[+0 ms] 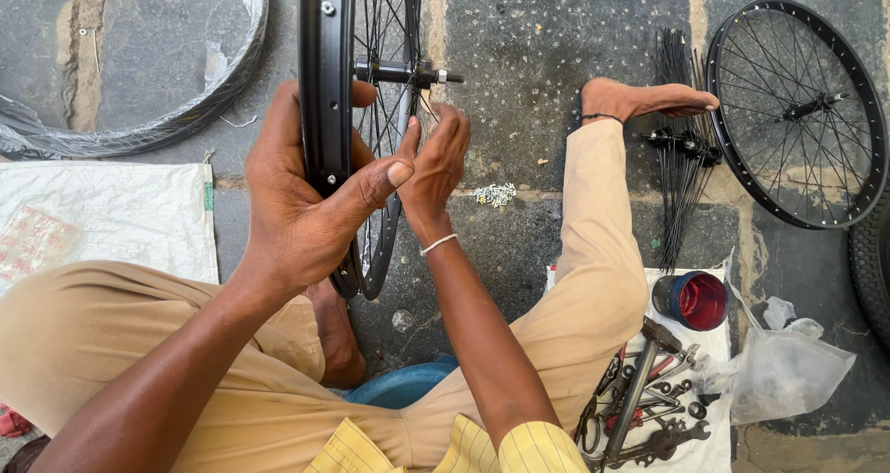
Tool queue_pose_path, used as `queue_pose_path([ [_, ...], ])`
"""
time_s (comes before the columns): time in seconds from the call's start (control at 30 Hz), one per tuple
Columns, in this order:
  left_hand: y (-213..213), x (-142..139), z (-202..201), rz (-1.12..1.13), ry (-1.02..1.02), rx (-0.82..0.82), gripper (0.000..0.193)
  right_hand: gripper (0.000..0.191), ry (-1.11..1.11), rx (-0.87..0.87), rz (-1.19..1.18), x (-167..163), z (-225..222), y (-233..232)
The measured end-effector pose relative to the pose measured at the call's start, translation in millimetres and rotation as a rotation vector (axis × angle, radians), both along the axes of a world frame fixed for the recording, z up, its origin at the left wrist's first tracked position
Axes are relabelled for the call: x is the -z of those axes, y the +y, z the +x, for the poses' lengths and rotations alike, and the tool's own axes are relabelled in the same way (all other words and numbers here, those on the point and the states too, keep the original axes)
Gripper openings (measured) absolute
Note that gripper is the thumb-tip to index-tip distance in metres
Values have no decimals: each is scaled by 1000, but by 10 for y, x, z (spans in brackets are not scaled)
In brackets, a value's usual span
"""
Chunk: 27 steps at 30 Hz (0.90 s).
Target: The person sits on the ground and laces a bicycle wheel by hand, inserting spokes into the rim and hub. They rotate the wheel to access different sections and continue threading the spokes through the rim holes.
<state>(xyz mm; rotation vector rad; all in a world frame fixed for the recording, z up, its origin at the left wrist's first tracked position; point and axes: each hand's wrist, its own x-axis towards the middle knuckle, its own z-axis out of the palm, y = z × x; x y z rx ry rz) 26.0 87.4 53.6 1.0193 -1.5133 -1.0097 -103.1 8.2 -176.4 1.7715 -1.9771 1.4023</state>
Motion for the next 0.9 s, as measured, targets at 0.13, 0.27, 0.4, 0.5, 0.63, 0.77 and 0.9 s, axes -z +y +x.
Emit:
queue_pose_path([
  [0.13,7,-21,10,42,15,2,50,18,42,-87,172,71,-81,-219],
  [0.27,0,-9,29,21,19,4,48,10,-318,-233,305,197,-150,-71],
  [0.4,-1,1,18,29,21,6,47,22,-134,-197,196,254,-92,72],
  [0.5,-7,-15,3,5,-12,-7,48,27,21,-111,260,212,9,-33],
  [0.63,-1,-39,14,34,0,-15,47,24,1,-58,338,89,80,-133],
  [0.77,-1,-8,34,18,16,-11,48,23,108,-67,349,-46,49,170],
  [0.9,29,25,29,61,55,6,46,24,90,-113,308,-221,-23,514],
])
